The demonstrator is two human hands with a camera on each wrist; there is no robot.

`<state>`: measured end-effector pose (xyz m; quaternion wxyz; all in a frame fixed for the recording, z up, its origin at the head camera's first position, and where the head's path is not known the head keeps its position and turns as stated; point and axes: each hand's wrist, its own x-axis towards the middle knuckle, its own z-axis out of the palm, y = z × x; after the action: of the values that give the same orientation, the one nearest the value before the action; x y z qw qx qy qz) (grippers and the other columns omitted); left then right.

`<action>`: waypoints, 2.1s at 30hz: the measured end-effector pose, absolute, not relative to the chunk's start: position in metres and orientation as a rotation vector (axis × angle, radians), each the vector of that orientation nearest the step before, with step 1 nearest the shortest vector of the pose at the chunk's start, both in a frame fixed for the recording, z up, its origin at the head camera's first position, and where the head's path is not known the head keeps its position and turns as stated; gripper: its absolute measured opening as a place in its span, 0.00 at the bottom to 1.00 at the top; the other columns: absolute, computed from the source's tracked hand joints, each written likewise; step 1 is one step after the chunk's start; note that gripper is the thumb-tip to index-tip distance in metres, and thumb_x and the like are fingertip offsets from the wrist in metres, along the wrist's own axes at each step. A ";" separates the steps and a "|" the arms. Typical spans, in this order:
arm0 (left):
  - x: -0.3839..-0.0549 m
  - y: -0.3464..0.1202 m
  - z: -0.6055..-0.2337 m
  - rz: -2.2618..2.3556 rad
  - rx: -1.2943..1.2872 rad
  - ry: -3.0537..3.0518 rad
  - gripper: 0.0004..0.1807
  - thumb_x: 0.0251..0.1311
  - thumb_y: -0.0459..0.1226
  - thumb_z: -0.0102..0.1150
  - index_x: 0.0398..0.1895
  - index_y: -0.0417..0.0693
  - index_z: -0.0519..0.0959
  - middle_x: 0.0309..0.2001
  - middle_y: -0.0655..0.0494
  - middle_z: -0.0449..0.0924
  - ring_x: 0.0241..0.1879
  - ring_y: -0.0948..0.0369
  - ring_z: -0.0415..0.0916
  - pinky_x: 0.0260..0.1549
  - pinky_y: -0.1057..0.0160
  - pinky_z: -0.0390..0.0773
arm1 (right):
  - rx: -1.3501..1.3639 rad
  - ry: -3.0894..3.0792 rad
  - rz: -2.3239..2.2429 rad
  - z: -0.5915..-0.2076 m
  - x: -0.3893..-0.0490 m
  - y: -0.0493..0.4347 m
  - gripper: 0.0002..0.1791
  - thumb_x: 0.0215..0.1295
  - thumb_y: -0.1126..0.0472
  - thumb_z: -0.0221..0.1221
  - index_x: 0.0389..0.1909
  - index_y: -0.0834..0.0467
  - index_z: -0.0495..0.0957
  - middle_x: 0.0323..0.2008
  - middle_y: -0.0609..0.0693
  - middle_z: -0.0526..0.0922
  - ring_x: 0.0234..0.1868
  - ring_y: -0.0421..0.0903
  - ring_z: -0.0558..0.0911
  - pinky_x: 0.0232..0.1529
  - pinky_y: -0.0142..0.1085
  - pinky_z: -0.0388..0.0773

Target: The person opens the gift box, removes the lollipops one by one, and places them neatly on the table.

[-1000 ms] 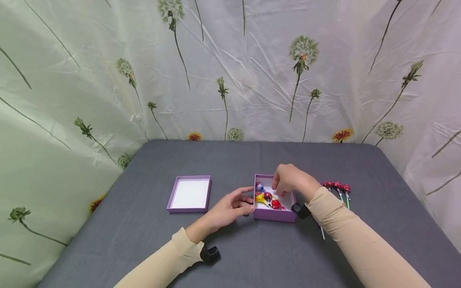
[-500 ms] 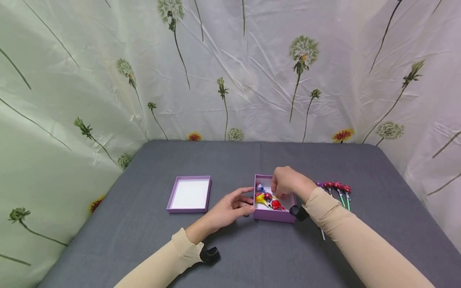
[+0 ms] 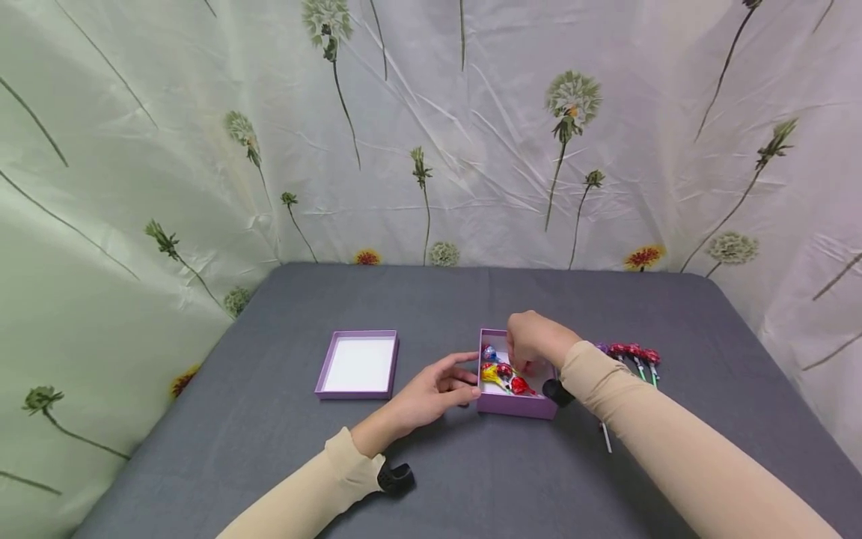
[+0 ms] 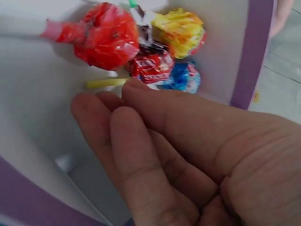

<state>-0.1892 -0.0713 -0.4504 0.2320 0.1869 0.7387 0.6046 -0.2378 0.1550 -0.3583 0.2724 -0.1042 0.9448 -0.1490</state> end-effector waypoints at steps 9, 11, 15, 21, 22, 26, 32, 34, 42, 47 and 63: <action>-0.189 -0.073 -0.450 1.650 0.531 2.029 0.32 0.72 0.42 0.69 0.78 0.59 0.72 0.56 0.55 0.84 0.48 0.66 0.83 0.41 0.65 0.77 | -0.257 2.512 -0.324 -0.359 -0.237 0.152 0.07 0.59 0.73 0.73 0.30 0.59 0.86 0.31 0.52 0.85 0.28 0.43 0.83 0.36 0.35 0.86; -0.190 -0.073 -0.450 1.649 0.531 2.032 0.32 0.72 0.42 0.69 0.78 0.59 0.72 0.56 0.55 0.84 0.48 0.66 0.83 0.41 0.65 0.77 | -0.259 2.502 -0.324 -0.359 -0.236 0.152 0.07 0.59 0.73 0.73 0.29 0.59 0.85 0.30 0.52 0.85 0.27 0.43 0.84 0.36 0.35 0.86; -0.190 -0.073 -0.451 1.648 0.521 2.033 0.32 0.72 0.43 0.69 0.78 0.61 0.72 0.56 0.56 0.84 0.48 0.65 0.83 0.42 0.64 0.77 | -0.280 2.512 -0.301 -0.358 -0.234 0.152 0.07 0.59 0.73 0.73 0.29 0.59 0.85 0.30 0.51 0.85 0.27 0.43 0.84 0.35 0.35 0.86; -0.190 -0.074 -0.451 1.647 0.535 2.032 0.32 0.73 0.43 0.68 0.78 0.59 0.72 0.56 0.55 0.84 0.48 0.65 0.83 0.43 0.65 0.78 | -0.294 2.536 -0.238 -0.358 -0.234 0.150 0.07 0.59 0.73 0.72 0.30 0.59 0.85 0.31 0.52 0.85 0.28 0.44 0.83 0.34 0.35 0.84; -0.190 -0.074 -0.451 1.646 0.539 2.032 0.32 0.73 0.43 0.68 0.78 0.59 0.72 0.56 0.55 0.84 0.48 0.65 0.83 0.43 0.65 0.78 | -0.292 2.535 -0.235 -0.359 -0.234 0.149 0.07 0.59 0.73 0.72 0.30 0.59 0.85 0.31 0.52 0.85 0.27 0.44 0.83 0.34 0.35 0.84; -0.190 -0.074 -0.451 1.641 0.556 2.035 0.32 0.73 0.43 0.68 0.78 0.59 0.72 0.57 0.54 0.84 0.47 0.66 0.82 0.41 0.65 0.77 | -0.286 2.534 -0.230 -0.360 -0.232 0.148 0.08 0.59 0.73 0.72 0.32 0.60 0.83 0.31 0.53 0.84 0.27 0.45 0.83 0.35 0.36 0.86; -0.190 -0.075 -0.451 1.638 0.591 2.040 0.32 0.73 0.42 0.67 0.78 0.57 0.72 0.58 0.50 0.84 0.48 0.67 0.82 0.41 0.66 0.77 | -0.334 2.563 -0.212 -0.361 -0.230 0.149 0.09 0.58 0.72 0.73 0.34 0.61 0.81 0.30 0.53 0.83 0.26 0.45 0.82 0.32 0.35 0.85; -0.190 -0.075 -0.452 1.640 0.589 2.040 0.32 0.73 0.42 0.67 0.78 0.58 0.72 0.58 0.50 0.84 0.48 0.67 0.83 0.41 0.66 0.77 | -0.373 2.578 -0.195 -0.362 -0.230 0.149 0.09 0.58 0.72 0.73 0.34 0.61 0.81 0.29 0.53 0.82 0.25 0.45 0.81 0.30 0.35 0.84; -0.190 -0.075 -0.454 1.651 0.572 2.035 0.32 0.73 0.43 0.68 0.78 0.59 0.72 0.56 0.55 0.85 0.48 0.67 0.83 0.42 0.66 0.78 | -0.403 2.593 -0.195 -0.362 -0.229 0.148 0.11 0.59 0.72 0.73 0.36 0.62 0.80 0.28 0.53 0.82 0.24 0.44 0.81 0.29 0.34 0.83; -0.190 -0.075 -0.454 1.651 0.573 2.030 0.32 0.73 0.43 0.68 0.78 0.59 0.72 0.56 0.55 0.85 0.48 0.66 0.83 0.42 0.65 0.77 | -0.399 2.592 -0.196 -0.363 -0.229 0.147 0.10 0.60 0.72 0.73 0.35 0.62 0.81 0.28 0.53 0.82 0.23 0.44 0.82 0.29 0.35 0.84; -0.191 -0.074 -0.453 1.643 0.571 2.025 0.32 0.73 0.43 0.68 0.78 0.59 0.72 0.57 0.55 0.84 0.48 0.66 0.83 0.42 0.65 0.77 | -0.373 2.624 -0.191 -0.364 -0.226 0.145 0.11 0.59 0.72 0.73 0.41 0.64 0.82 0.28 0.54 0.82 0.22 0.44 0.81 0.26 0.33 0.81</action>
<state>-0.1907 -0.0742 -0.4526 0.2336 0.2080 0.7376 0.5985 -0.2259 0.1450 -0.3643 0.2399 -0.1363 0.9587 -0.0696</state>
